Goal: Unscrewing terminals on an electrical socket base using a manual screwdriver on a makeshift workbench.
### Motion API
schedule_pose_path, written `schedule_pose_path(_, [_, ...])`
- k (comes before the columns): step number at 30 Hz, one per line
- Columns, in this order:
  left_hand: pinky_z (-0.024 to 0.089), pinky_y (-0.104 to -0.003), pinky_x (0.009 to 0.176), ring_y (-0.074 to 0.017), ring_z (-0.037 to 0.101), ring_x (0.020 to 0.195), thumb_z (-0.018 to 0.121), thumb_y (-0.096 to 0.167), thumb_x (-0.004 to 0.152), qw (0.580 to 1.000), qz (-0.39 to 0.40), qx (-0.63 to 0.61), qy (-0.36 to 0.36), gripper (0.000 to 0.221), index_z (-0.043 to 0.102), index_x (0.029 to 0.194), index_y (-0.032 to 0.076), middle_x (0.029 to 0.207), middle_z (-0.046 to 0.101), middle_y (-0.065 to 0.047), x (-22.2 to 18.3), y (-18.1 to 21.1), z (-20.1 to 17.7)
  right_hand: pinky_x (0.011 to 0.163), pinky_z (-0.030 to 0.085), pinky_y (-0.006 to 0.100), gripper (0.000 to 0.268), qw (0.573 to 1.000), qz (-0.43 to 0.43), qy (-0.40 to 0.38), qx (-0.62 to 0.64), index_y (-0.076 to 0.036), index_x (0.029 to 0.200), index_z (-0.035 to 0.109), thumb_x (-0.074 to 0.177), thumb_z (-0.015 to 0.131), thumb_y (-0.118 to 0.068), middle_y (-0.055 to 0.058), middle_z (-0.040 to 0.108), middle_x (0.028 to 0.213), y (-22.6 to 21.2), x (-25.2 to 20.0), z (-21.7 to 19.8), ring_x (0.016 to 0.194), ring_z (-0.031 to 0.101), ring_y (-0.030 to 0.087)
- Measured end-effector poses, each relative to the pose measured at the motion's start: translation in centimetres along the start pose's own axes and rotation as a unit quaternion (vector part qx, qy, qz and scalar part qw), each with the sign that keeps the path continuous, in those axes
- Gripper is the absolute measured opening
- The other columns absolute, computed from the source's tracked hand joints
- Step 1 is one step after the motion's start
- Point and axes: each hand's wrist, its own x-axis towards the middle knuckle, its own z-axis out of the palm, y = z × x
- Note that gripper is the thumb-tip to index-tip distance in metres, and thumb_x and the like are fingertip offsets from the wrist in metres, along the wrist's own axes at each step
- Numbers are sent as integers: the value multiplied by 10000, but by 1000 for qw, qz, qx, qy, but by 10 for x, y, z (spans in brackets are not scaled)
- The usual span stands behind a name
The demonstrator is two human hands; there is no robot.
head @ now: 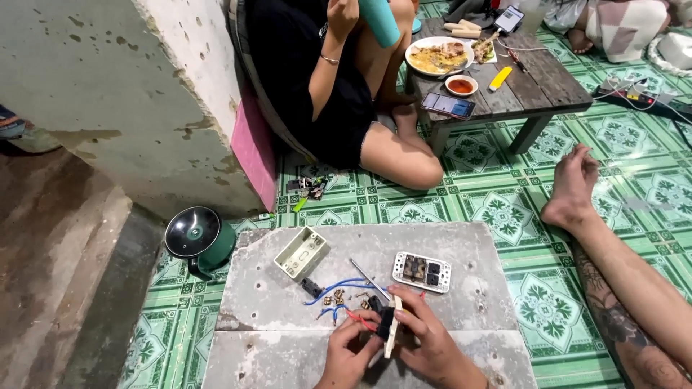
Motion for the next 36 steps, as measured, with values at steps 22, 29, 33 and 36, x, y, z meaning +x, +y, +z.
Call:
schedule_pose_path(22, [535,-275,870,-159,688,879,711,-33,807,995,-88,-26,-42,196,774,992,-17,992,783,-74,12,-3,-13,1052,557,403,912,998,47,-20,-43,-217,1447,462,649,808,57,157,531,1523,-11,5,3,1338,613,344])
schedule_pose_path(29, [542,-287,837,-174,675,837,702,-38,795,988,-115,-93,-29,213,733,1005,-33,932,756,-106,10,-8,-14,1038,572,406,866,997,20,-6,-76,-152,1403,504,623,835,28,176,546,1494,-9,2,8,1325,615,349])
schedule_pose_path(33, [525,-287,800,-197,669,838,713,-92,790,970,-199,-140,18,318,718,1106,-64,948,739,-150,9,-2,-11,1066,552,429,887,997,19,7,-70,-162,1423,479,633,842,18,185,541,1496,-3,-2,12,1340,601,367])
schedule_pose_path(36, [564,-309,847,-224,708,857,712,-117,767,971,-186,-150,18,276,725,1042,-85,968,774,-181,10,-13,-15,1066,552,426,909,997,18,6,-76,-165,1429,483,611,829,31,180,538,1505,-5,-2,10,1341,601,359])
